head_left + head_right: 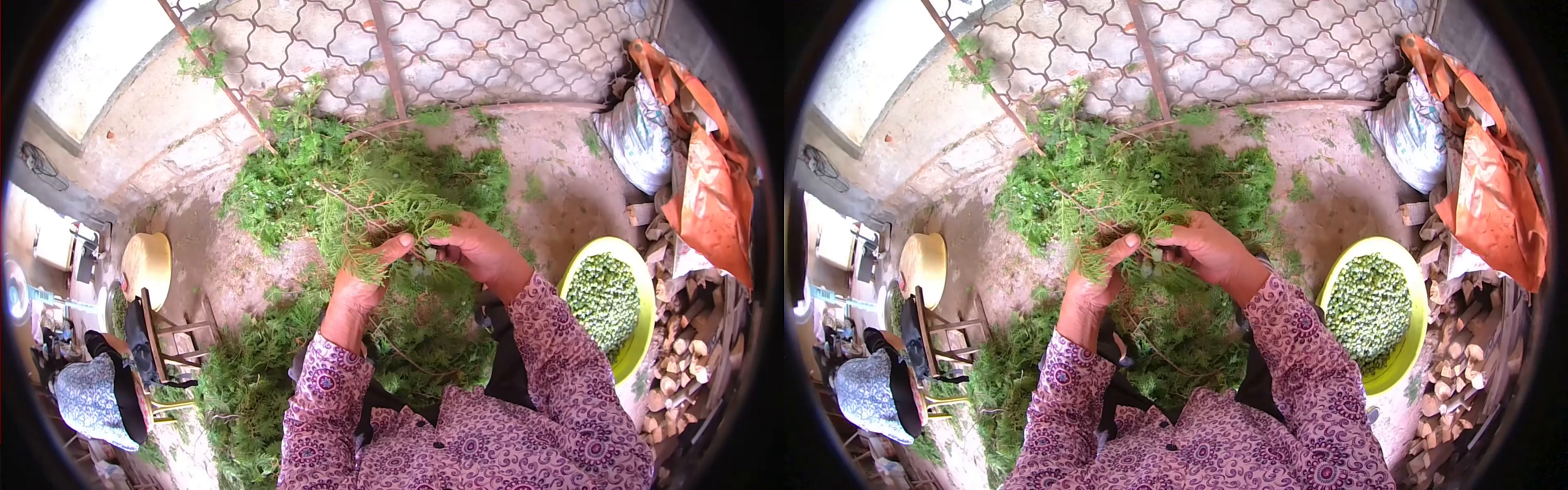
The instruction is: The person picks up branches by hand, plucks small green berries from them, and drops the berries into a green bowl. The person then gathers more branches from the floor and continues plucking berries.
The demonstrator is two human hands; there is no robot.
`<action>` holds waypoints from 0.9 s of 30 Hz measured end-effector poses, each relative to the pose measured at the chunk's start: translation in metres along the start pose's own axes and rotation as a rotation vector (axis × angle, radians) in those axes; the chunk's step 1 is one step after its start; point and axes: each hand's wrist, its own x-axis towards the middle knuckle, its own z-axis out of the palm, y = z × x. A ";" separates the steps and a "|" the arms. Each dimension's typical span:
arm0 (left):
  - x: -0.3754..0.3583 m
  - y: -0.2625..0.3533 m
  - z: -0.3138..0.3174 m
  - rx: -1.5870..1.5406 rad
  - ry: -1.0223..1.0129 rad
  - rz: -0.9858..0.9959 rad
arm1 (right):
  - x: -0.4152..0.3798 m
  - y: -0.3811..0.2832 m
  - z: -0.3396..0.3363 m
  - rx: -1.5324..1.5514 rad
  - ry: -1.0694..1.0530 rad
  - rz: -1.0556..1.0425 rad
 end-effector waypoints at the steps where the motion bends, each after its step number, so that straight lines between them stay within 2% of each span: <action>1: 0.000 -0.001 -0.001 -0.004 -0.026 -0.007 | 0.000 -0.001 0.000 -0.001 -0.001 0.001; 3: -0.003 -0.002 0.003 -0.003 -0.049 -0.010 | 0.001 -0.007 0.002 -0.215 0.088 -0.051; 9: -0.004 -0.007 -0.002 -0.033 -0.025 -0.072 | -0.001 -0.009 0.005 -0.309 0.077 -0.060; 13: -0.012 0.000 0.003 -0.053 -0.049 -0.093 | -0.008 -0.009 0.013 -0.149 0.089 -0.066; 15: -0.013 0.001 0.001 -0.072 -0.066 -0.078 | -0.007 -0.006 0.004 -0.032 0.080 0.065; 16: -0.014 0.001 0.000 -0.090 -0.083 -0.063 | -0.006 -0.004 -0.003 -0.031 0.080 0.066; 18: -0.012 0.001 -0.002 -0.099 -0.063 -0.069 | -0.003 0.000 -0.014 0.168 -0.251 0.128; 19: -0.011 0.001 -0.003 -0.109 -0.043 -0.074 | -0.003 0.001 -0.015 0.169 -0.251 0.130; 22: -0.012 0.006 -0.004 -0.057 0.002 -0.084 | -0.008 0.004 -0.004 0.137 -0.166 0.133; 24: -0.012 0.005 -0.005 -0.052 0.044 -0.086 | -0.012 0.000 0.010 0.062 -0.093 -0.014; 25: -0.012 0.006 -0.004 -0.036 0.070 -0.088 | -0.010 0.001 0.009 0.062 -0.093 -0.013; 27: -0.012 0.005 -0.005 -0.019 0.096 -0.092 | -0.007 0.003 0.005 -0.232 -0.154 -0.104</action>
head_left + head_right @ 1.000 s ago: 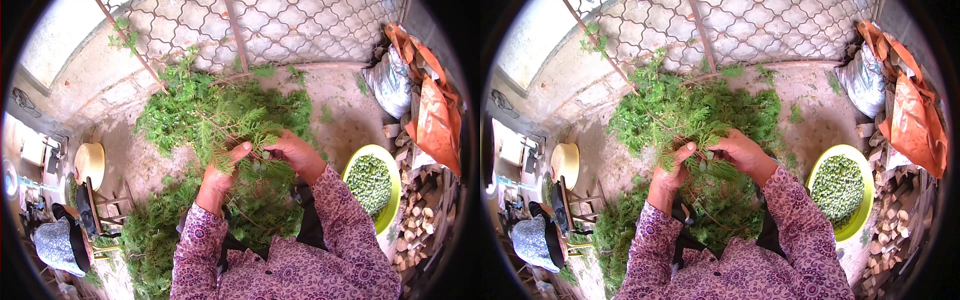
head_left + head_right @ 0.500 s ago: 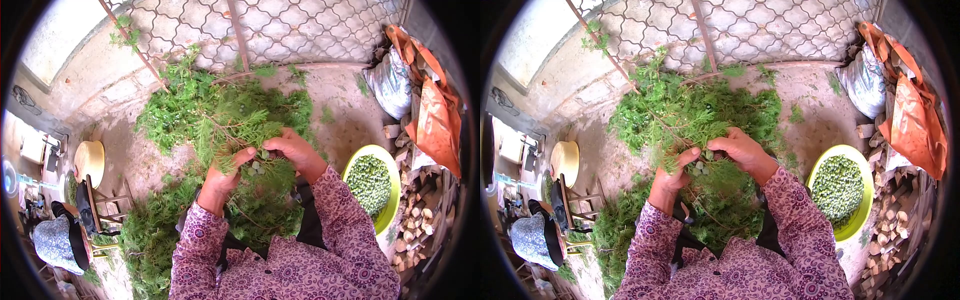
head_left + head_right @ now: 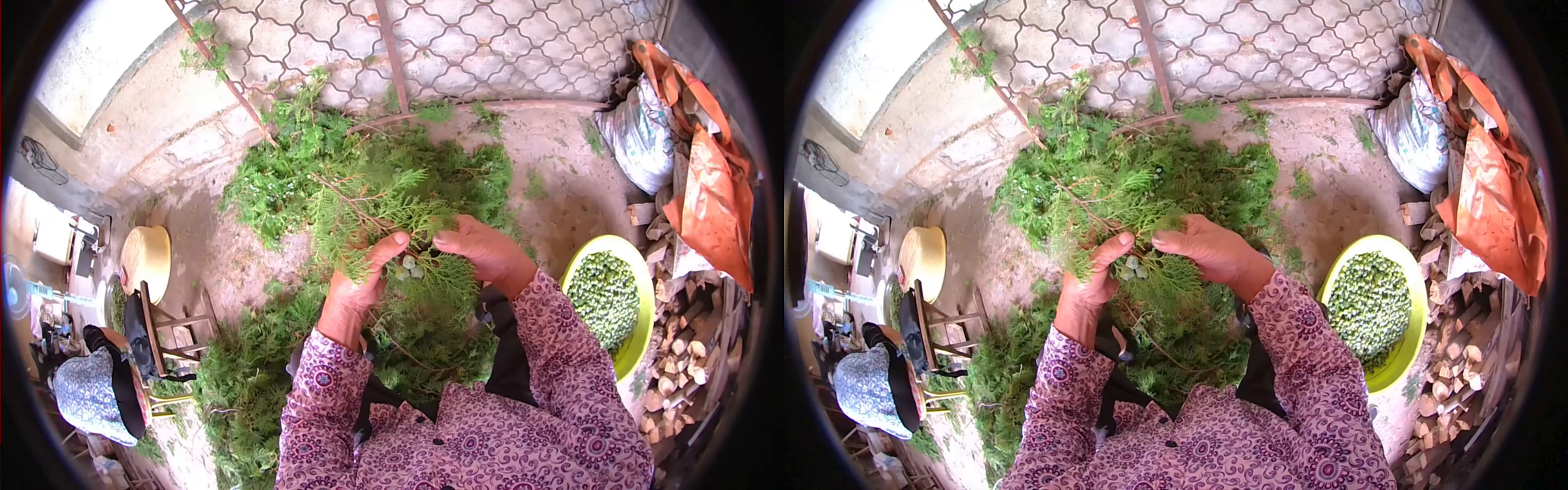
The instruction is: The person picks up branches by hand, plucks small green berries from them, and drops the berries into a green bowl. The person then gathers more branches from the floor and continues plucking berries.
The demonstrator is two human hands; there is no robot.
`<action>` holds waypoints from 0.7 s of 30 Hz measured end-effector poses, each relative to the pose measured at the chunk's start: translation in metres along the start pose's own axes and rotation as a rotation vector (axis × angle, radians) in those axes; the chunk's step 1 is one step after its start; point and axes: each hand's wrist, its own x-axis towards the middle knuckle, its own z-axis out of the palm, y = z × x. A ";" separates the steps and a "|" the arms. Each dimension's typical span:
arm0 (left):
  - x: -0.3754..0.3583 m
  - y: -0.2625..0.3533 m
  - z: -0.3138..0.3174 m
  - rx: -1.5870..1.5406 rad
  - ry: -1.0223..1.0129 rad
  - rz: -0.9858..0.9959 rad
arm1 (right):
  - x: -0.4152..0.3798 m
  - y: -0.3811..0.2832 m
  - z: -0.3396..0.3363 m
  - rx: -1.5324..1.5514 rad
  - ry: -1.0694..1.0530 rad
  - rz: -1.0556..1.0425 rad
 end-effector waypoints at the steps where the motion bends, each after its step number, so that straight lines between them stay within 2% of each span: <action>1: 0.001 -0.001 -0.002 0.003 -0.023 0.002 | -0.001 -0.001 0.002 0.001 0.000 0.000; 4: 0.002 -0.001 -0.003 -0.001 -0.033 0.014 | -0.003 -0.011 0.011 0.021 0.031 0.051; 6: 0.000 0.000 -0.002 -0.009 -0.020 0.024 | 0.000 -0.016 0.011 0.330 0.063 0.250; 9: -0.002 0.002 -0.001 0.010 0.050 0.047 | 0.000 -0.020 0.021 0.367 0.161 0.235; 12: 0.001 0.001 -0.002 0.066 0.131 0.091 | 0.000 -0.004 0.007 0.269 0.101 0.201; 14: 0.001 0.001 -0.002 0.022 0.014 0.076 | 0.004 0.002 0.004 0.255 0.040 0.174; 15: 0.002 0.000 -0.004 0.023 0.014 0.075 | 0.004 0.003 0.003 0.241 -0.020 0.145; 19: 0.000 -0.005 -0.004 -0.033 -0.009 0.004 | 0.000 -0.004 0.007 0.184 0.032 0.133; 21: -0.003 -0.004 -0.003 -0.083 -0.024 0.000 | -0.002 -0.003 0.006 0.218 -0.024 0.099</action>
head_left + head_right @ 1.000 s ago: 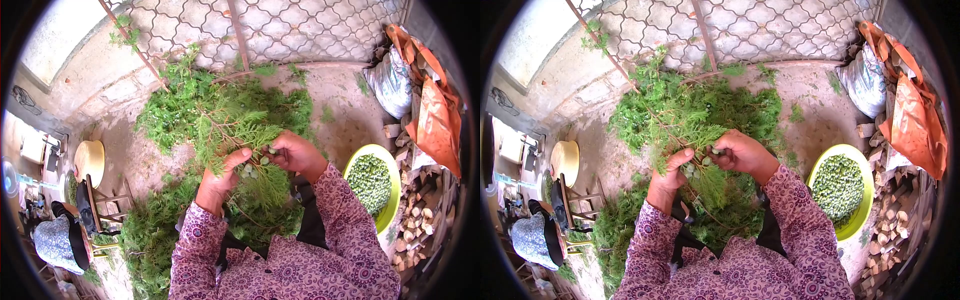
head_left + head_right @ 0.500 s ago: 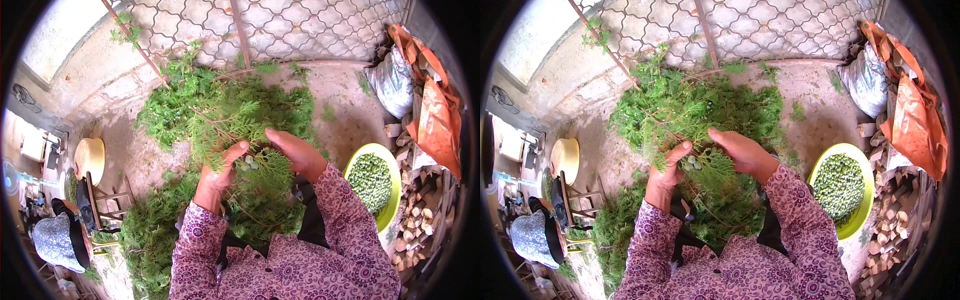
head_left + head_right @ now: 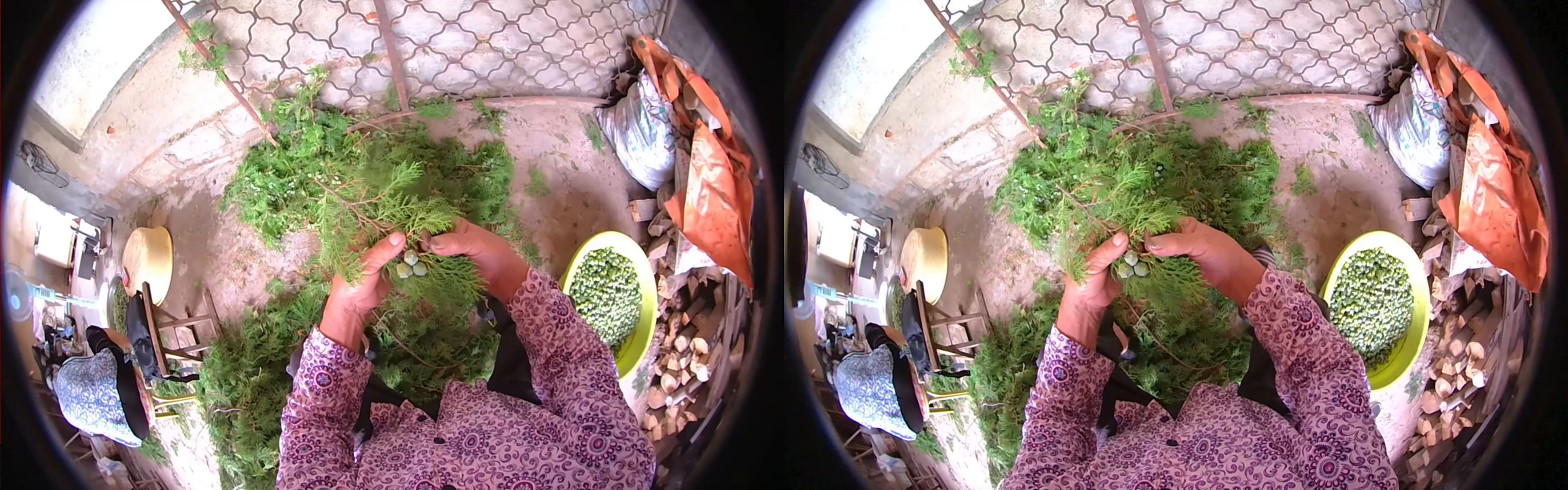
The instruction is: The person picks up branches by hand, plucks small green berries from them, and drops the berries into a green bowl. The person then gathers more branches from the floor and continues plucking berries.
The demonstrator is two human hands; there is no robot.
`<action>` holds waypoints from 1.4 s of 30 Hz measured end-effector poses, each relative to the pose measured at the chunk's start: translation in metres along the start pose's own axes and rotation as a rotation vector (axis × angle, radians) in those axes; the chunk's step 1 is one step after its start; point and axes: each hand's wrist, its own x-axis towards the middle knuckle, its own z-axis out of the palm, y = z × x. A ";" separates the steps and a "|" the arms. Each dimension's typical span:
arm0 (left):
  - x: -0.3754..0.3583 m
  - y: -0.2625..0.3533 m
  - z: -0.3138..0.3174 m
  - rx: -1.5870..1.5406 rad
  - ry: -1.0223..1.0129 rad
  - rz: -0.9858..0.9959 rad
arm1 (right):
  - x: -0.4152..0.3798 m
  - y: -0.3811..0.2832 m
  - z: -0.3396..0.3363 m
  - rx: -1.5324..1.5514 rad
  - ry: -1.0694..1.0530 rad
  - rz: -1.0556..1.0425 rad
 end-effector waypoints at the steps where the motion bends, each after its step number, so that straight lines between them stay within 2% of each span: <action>1: -0.001 0.000 0.000 0.006 -0.049 -0.013 | -0.001 0.000 0.001 0.001 0.000 0.001; 4: 0.002 -0.006 -0.007 -0.032 -0.100 -0.049 | -0.005 -0.001 0.004 0.083 -0.025 0.003; 7: 0.006 -0.011 -0.014 -0.048 -0.102 -0.080 | -0.007 0.000 0.002 0.024 0.074 -0.001; 9: 0.004 -0.012 -0.014 -0.020 -0.097 -0.092 | -0.009 0.000 0.004 0.221 0.107 0.075; 10: 0.002 -0.013 -0.011 -0.012 -0.103 -0.062 | -0.008 0.002 0.001 0.220 0.105 0.076; 12: -0.001 -0.010 -0.008 -0.002 -0.109 -0.030 | -0.002 0.011 -0.013 -0.039 -0.092 -0.093; 13: -0.002 -0.007 -0.008 -0.070 -0.136 -0.007 | 0.003 0.016 -0.021 -0.039 -0.093 -0.094; 15: 0.003 -0.002 -0.019 -0.179 -0.212 -0.028 | 0.013 0.018 -0.029 0.484 -0.567 0.191; 16: 0.004 -0.004 -0.018 -0.179 -0.212 -0.028 | 0.011 0.019 -0.030 0.484 -0.567 0.191; 18: -0.001 0.004 0.001 0.010 0.103 0.042 | 0.001 0.005 -0.013 0.135 0.037 -0.005; 19: 0.010 -0.008 -0.014 0.082 0.178 0.112 | 0.000 -0.008 -0.006 0.288 -0.061 -0.029; 20: 0.012 -0.011 -0.019 0.080 0.181 0.112 | 0.002 -0.011 -0.009 0.288 -0.062 -0.026; 22: 0.015 -0.014 -0.023 0.304 0.191 0.236 | 0.002 -0.014 -0.019 0.166 0.035 -0.113; 24: 0.011 -0.012 -0.018 0.231 0.194 0.249 | 0.002 -0.014 -0.018 0.182 0.058 -0.110; 26: 0.011 -0.011 -0.018 0.251 0.180 0.220 | 0.001 -0.012 -0.007 -0.115 0.138 -0.045; 27: 0.010 -0.011 -0.017 0.252 0.180 0.219 | 0.004 -0.007 -0.004 -0.114 0.139 -0.046; 29: 0.007 -0.010 -0.014 0.340 0.137 0.260 | 0.011 0.006 0.002 -0.854 0.212 -0.220; 32: 0.008 -0.014 -0.015 0.326 0.071 0.264 | 0.012 0.008 0.008 -0.936 0.174 -0.148; 34: 0.006 -0.012 -0.017 0.301 0.050 0.207 | 0.015 0.008 0.005 -0.931 0.158 -0.132; 36: 0.006 -0.013 -0.019 0.276 0.028 0.148 | 0.014 0.001 0.010 -0.601 0.147 0.067; 38: 0.008 -0.015 -0.020 0.209 0.135 0.124 | 0.012 -0.002 0.010 -0.498 0.114 0.106; 40: 0.008 -0.009 -0.018 0.123 0.123 0.044 | 0.010 -0.002 0.007 -0.397 0.079 0.145; 41: 0.008 -0.007 -0.017 0.036 0.111 -0.034 | 0.009 -0.001 0.003 -0.217 0.024 0.126; 42: 0.008 -0.007 -0.017 0.035 0.113 -0.031 | 0.009 -0.001 0.001 -0.038 -0.032 0.106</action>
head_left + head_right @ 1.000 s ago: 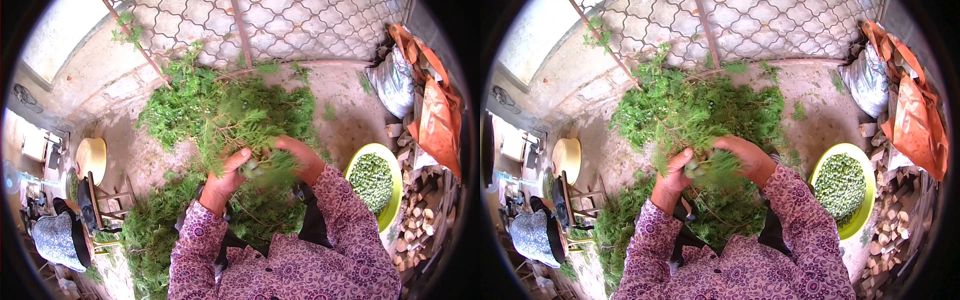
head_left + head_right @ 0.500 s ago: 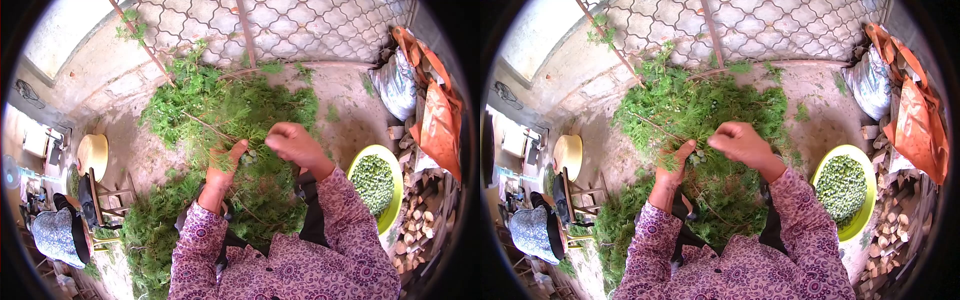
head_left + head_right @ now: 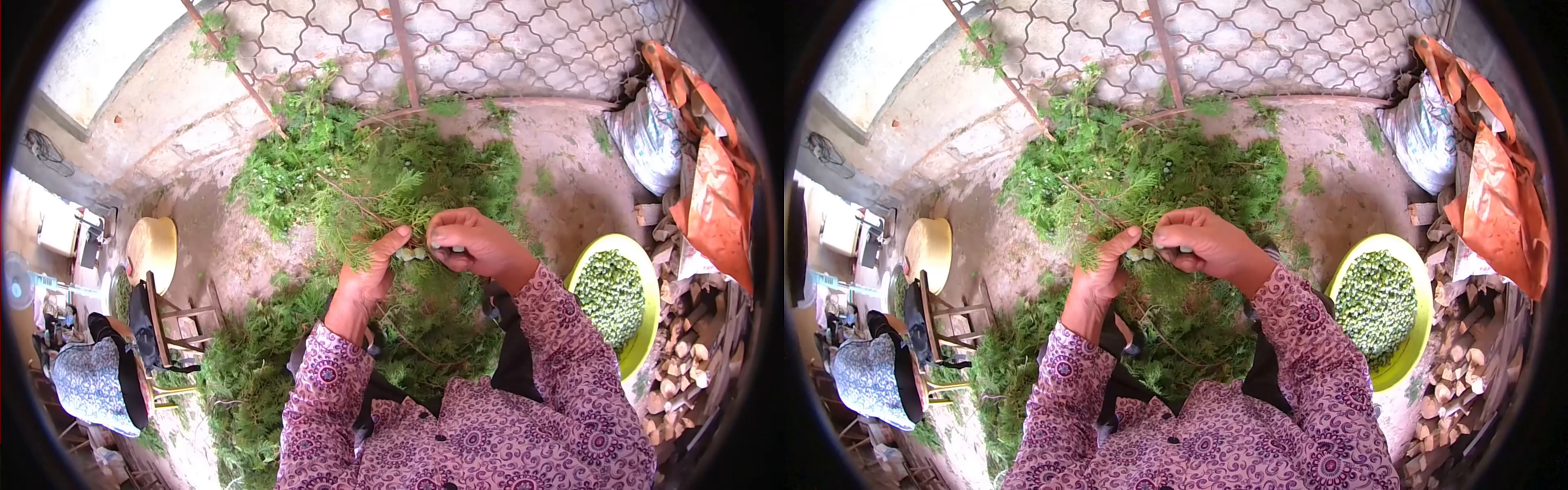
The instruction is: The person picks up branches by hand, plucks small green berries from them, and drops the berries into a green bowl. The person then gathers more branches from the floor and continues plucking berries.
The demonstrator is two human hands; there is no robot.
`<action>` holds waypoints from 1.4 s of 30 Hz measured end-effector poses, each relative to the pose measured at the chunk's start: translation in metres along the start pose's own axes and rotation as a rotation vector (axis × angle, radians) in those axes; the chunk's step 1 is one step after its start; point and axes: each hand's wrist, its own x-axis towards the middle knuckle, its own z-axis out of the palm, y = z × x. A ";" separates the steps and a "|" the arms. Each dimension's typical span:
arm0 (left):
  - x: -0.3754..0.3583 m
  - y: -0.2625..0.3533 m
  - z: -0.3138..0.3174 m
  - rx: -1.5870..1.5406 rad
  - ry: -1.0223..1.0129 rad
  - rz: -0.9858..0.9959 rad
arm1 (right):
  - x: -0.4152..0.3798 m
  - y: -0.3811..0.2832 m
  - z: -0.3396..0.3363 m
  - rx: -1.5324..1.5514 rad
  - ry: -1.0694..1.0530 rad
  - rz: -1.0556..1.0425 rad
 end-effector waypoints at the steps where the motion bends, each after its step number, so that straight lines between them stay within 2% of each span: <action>1: 0.001 -0.001 0.000 0.002 -0.003 0.036 | 0.000 -0.001 0.001 -0.001 -0.002 0.000; 4: 0.008 -0.011 -0.008 0.065 0.022 0.142 | -0.003 -0.005 0.005 0.143 0.019 -0.015; 6: 0.008 -0.012 -0.006 0.125 0.054 0.215 | -0.002 -0.006 0.009 -0.105 0.125 -0.020; 7: 0.006 -0.010 -0.003 0.172 0.084 0.240 | 0.002 -0.001 0.009 -0.105 0.124 -0.019; 9: 0.005 -0.011 -0.003 0.220 0.116 0.263 | 0.012 0.015 0.006 -0.694 0.190 -0.315; 11: 0.009 -0.015 -0.007 0.406 0.066 0.384 | 0.015 0.022 0.007 -0.783 0.216 -0.353; 12: 0.009 -0.017 -0.007 0.406 0.065 0.384 | 0.015 0.023 0.007 -0.873 0.242 -0.392; 15: 0.007 -0.019 -0.007 0.390 0.023 0.370 | 0.012 0.017 0.011 -0.907 0.191 -0.307; 19: 0.002 -0.014 -0.003 0.344 0.036 0.277 | 0.009 0.016 0.011 -0.889 0.199 -0.330; 22: 0.002 -0.015 0.001 0.281 0.035 0.245 | 0.010 0.014 0.001 -0.806 0.084 -0.296; 24: 0.005 -0.016 -0.002 0.228 0.035 0.245 | 0.008 0.007 0.000 -0.460 0.049 -0.050; 25: 0.011 -0.019 -0.009 0.147 0.021 0.126 | 0.008 0.008 0.002 -0.461 0.049 -0.050; 26: 0.013 -0.018 -0.011 0.066 0.008 0.007 | 0.008 0.010 0.005 -0.409 0.109 -0.078; 28: 0.013 -0.019 -0.009 0.007 0.050 -0.034 | 0.011 0.017 0.010 -0.358 0.166 -0.104; 30: 0.015 -0.020 -0.012 -0.047 0.091 -0.072 | 0.017 0.027 0.012 -0.630 0.326 -0.265; 32: 0.020 -0.025 -0.019 -0.078 0.010 -0.063 | 0.024 0.035 0.011 -0.660 0.339 -0.338; 33: 0.019 -0.024 -0.019 -0.078 0.010 -0.062 | 0.026 0.037 0.011 -0.689 0.352 -0.407; 37: 0.013 -0.022 -0.013 -0.043 0.047 0.000 | 0.027 0.033 0.010 -0.689 0.283 -0.436; 39: 0.011 -0.020 -0.011 0.006 0.026 0.032 | 0.022 0.021 0.012 -0.533 0.287 -0.150; 42: 0.009 -0.015 -0.005 -0.030 0.066 -0.016 | 0.020 0.015 0.008 -0.532 0.234 -0.075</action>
